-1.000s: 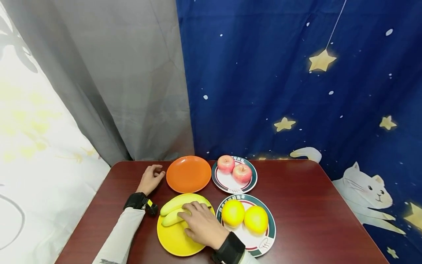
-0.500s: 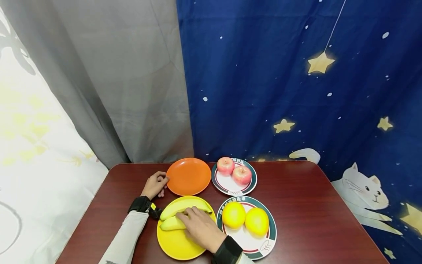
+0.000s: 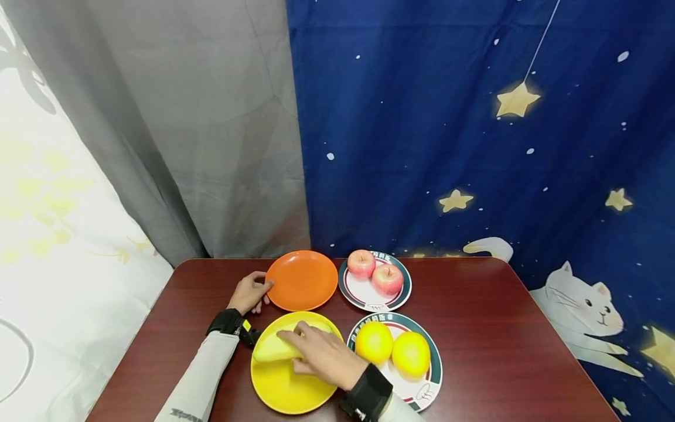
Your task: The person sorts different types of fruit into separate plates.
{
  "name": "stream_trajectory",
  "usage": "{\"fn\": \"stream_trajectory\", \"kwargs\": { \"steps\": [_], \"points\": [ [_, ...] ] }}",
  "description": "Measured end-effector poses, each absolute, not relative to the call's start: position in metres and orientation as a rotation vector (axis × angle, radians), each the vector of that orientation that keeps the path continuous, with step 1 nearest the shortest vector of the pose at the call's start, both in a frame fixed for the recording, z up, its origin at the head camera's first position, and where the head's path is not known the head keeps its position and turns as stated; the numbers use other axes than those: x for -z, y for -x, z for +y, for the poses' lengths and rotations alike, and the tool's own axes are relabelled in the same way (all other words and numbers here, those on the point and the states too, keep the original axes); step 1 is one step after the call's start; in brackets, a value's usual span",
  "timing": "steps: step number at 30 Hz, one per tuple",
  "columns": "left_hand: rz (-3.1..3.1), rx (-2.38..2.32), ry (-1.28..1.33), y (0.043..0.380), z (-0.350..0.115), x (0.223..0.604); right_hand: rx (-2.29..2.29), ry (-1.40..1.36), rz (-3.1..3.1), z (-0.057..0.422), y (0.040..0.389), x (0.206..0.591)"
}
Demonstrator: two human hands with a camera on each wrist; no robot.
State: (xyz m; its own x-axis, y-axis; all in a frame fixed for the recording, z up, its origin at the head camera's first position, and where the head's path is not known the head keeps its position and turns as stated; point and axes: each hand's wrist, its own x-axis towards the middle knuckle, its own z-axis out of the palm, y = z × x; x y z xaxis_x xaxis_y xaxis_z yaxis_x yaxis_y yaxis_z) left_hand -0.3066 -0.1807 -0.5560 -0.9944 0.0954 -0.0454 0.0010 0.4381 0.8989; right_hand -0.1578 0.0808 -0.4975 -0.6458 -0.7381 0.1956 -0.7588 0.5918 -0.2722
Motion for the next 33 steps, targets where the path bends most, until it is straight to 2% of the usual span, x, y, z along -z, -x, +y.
{"fn": "stream_trajectory", "kwargs": {
  "steps": [4, 9, 13, 17, 23, 33],
  "points": [
    [2.593, -1.631, -0.098, 0.306, -0.179, 0.557, -0.562, -1.204, -2.750, 0.081, 0.179, 0.466],
    [2.591, -1.638, -0.090, 0.308, -0.177, 0.560, -0.586, -1.123, -2.692, 0.074, 0.239, 0.437],
    [2.611, -1.620, -0.076, 0.311, -0.177, 0.561, -0.485, -1.088, -2.668, 0.059, 0.291, 0.434],
    [2.624, -1.613, -0.060, 0.311, -0.179, 0.561, -0.379, -1.076, -2.736, 0.044, 0.327, 0.450],
    [2.627, -1.588, -0.062, 0.310, -0.179, 0.561, -0.278, -1.044, -2.954, 0.036, 0.348, 0.482],
    [2.607, -1.595, -0.036, 0.310, -0.179, 0.558, -0.181, -0.952, -3.081, 0.034, 0.353, 0.496]
  ]
}}
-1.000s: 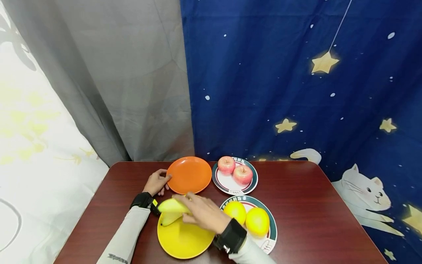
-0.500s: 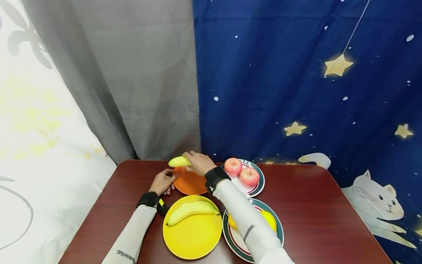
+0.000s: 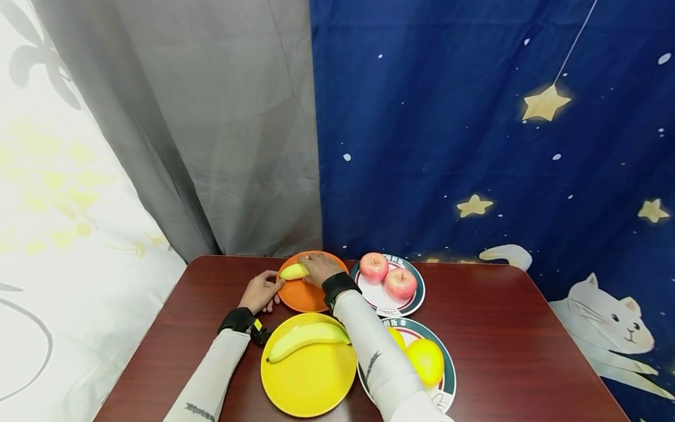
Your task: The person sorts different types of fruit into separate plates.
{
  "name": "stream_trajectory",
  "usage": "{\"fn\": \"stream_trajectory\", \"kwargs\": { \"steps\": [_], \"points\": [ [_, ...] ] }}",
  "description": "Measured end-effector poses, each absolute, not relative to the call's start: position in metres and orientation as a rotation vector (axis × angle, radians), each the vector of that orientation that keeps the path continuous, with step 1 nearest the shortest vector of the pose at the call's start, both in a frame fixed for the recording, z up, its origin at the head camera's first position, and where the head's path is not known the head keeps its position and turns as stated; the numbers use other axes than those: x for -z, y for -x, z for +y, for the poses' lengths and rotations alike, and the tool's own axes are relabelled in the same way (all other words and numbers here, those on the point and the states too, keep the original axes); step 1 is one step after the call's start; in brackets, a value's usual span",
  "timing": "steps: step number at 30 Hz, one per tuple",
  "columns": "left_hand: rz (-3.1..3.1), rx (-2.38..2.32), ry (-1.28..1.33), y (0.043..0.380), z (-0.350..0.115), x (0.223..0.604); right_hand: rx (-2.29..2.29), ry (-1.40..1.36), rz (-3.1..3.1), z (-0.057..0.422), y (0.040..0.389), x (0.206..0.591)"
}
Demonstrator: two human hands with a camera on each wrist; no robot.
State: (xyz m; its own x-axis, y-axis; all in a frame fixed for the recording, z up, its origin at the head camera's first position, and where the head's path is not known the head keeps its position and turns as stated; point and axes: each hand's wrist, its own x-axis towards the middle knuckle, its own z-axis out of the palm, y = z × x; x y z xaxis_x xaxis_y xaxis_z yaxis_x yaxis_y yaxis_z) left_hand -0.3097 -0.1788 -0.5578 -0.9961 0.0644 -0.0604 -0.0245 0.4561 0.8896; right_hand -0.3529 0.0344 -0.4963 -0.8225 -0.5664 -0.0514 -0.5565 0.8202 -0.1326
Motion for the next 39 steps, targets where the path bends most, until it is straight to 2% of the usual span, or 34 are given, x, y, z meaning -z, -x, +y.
{"fn": "stream_trajectory", "kwargs": {
  "steps": [10, 15, 19, 25, 28, 32, 39],
  "points": [
    [2.594, -1.605, -0.051, 0.310, -0.180, 0.560, 0.174, 0.919, 2.958, 0.035, 0.350, 0.495],
    [2.601, -1.594, -0.035, 0.311, -0.181, 0.561, 0.236, 1.053, 2.968, 0.039, 0.341, 0.469],
    [2.609, -1.585, -0.042, 0.312, -0.182, 0.560, 0.336, 1.233, 2.950, 0.045, 0.313, 0.440],
    [2.600, -1.597, -0.083, 0.315, -0.182, 0.560, 0.414, 1.541, 2.894, 0.054, 0.244, 0.418],
    [2.605, -1.612, -0.100, 0.317, -0.184, 0.559, 0.398, 1.567, 2.877, 0.057, 0.215, 0.421],
    [2.600, -1.605, -0.089, 0.316, -0.183, 0.559, 0.331, 1.465, 2.880, 0.062, 0.193, 0.442],
    [2.606, -1.595, -0.051, 0.311, -0.180, 0.559, 0.254, 1.229, 2.893, 0.067, 0.187, 0.491]
  ]
}}
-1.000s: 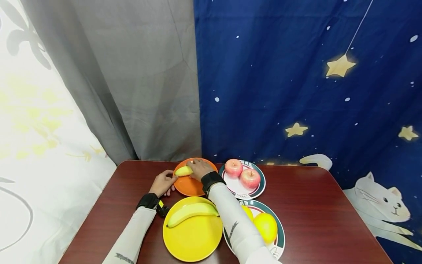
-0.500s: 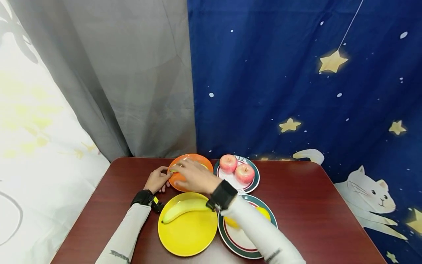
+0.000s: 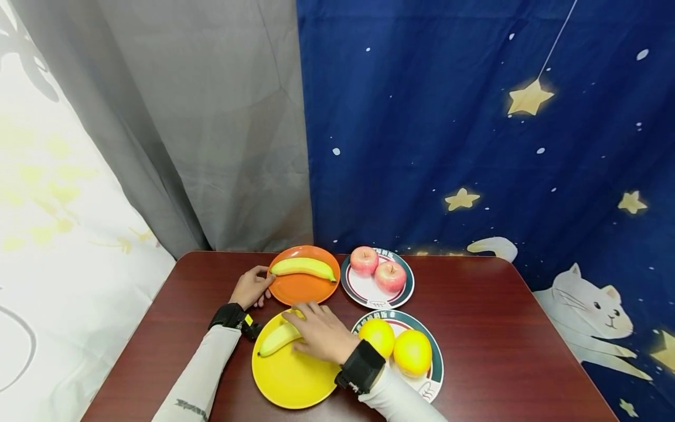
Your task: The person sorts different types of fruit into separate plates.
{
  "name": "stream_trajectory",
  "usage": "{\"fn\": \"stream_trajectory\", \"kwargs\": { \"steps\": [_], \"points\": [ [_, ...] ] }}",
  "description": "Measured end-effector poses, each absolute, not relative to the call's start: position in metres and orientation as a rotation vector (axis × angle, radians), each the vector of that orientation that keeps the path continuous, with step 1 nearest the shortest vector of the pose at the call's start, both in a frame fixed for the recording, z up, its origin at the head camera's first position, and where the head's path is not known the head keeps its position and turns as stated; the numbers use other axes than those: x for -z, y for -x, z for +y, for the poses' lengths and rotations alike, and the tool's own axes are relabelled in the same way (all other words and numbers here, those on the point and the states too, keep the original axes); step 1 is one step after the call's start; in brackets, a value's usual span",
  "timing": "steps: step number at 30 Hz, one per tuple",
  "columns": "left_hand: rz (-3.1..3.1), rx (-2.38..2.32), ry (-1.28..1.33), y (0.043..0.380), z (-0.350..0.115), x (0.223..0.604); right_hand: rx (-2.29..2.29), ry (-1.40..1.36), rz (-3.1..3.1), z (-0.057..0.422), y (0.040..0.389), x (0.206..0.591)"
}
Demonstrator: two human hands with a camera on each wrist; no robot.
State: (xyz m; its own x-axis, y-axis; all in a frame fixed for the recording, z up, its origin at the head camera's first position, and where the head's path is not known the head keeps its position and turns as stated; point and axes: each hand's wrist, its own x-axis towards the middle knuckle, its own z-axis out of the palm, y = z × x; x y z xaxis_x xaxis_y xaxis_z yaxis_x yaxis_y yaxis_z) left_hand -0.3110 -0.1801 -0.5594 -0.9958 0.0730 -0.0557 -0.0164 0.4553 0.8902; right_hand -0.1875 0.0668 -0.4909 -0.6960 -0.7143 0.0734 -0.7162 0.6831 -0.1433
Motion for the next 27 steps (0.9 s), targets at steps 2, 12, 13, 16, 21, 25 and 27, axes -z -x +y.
{"fn": "stream_trajectory", "kwargs": {
  "steps": [2, 12, 13, 16, 21, 25, 27],
  "points": [
    [2.613, -1.589, -0.056, 0.311, -0.180, 0.560, -0.226, -1.213, -2.867, 0.068, 0.189, 0.499],
    [2.611, -1.585, -0.044, 0.311, -0.181, 0.560, -0.262, -1.262, -2.781, 0.071, 0.196, 0.515],
    [2.610, -1.582, -0.046, 0.311, -0.181, 0.560, -0.273, -1.264, -2.783, 0.071, 0.196, 0.515],
    [2.610, -1.575, -0.048, 0.311, -0.181, 0.559, -0.282, -1.276, -2.790, 0.072, 0.197, 0.514],
    [2.599, -1.590, -0.054, 0.310, -0.182, 0.560, -0.225, -1.262, -2.815, 0.071, 0.199, 0.502],
    [2.596, -1.611, -0.073, 0.310, -0.183, 0.562, -0.243, -1.240, -2.765, 0.069, 0.211, 0.479],
    [2.602, -1.617, -0.093, 0.310, -0.183, 0.562, -0.284, -1.223, -2.716, 0.067, 0.223, 0.469]
  ]
}}
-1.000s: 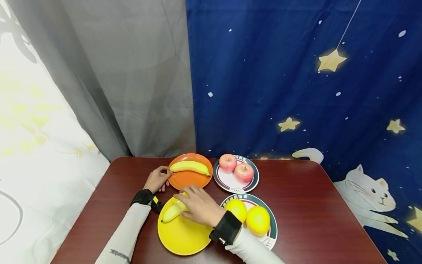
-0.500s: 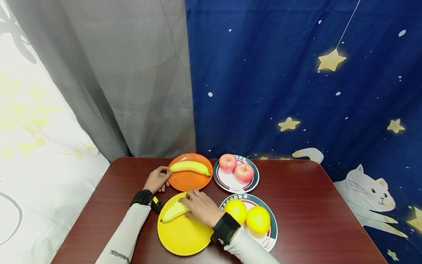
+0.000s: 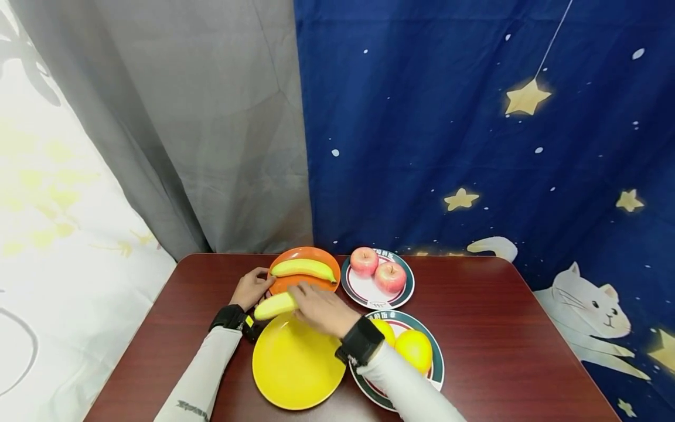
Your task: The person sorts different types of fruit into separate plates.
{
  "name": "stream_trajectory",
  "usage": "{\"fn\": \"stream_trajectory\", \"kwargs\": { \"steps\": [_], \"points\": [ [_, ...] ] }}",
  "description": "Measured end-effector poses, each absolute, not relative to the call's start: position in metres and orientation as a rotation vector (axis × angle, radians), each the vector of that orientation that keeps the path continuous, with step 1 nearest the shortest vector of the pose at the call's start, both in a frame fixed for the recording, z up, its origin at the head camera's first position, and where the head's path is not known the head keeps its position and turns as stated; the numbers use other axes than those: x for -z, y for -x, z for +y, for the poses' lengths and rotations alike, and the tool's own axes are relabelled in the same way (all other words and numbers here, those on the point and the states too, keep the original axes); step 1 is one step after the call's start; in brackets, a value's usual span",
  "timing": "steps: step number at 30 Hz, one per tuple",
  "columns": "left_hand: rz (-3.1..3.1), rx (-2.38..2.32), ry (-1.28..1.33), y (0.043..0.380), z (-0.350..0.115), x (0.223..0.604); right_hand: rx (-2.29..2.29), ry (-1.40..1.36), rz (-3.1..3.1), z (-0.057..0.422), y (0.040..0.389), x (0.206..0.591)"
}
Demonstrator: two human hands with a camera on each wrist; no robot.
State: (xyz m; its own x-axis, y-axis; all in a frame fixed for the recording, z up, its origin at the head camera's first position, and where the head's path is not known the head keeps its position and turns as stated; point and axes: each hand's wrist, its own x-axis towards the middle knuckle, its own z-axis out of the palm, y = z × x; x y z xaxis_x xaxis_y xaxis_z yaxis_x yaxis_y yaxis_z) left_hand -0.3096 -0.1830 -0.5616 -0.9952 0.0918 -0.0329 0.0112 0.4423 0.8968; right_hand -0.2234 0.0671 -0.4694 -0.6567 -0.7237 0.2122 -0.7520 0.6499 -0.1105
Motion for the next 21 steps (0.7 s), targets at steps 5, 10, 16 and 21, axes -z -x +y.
{"fn": "stream_trajectory", "kwargs": {
  "steps": [5, 10, 16, 21],
  "points": [
    [2.627, -1.633, -0.109, 0.307, -0.180, 0.559, -0.354, -1.171, -2.703, 0.058, 0.269, 0.460],
    [2.577, -1.664, -0.075, 0.307, -0.176, 0.559, -0.280, -1.121, -2.842, 0.053, 0.306, 0.471],
    [2.562, -1.652, -0.052, 0.307, -0.175, 0.559, -0.203, -1.033, -2.974, 0.050, 0.319, 0.486],
    [2.566, -1.665, -0.040, 0.307, -0.179, 0.557, -0.156, -0.979, -2.975, 0.044, 0.318, 0.492]
  ]
}}
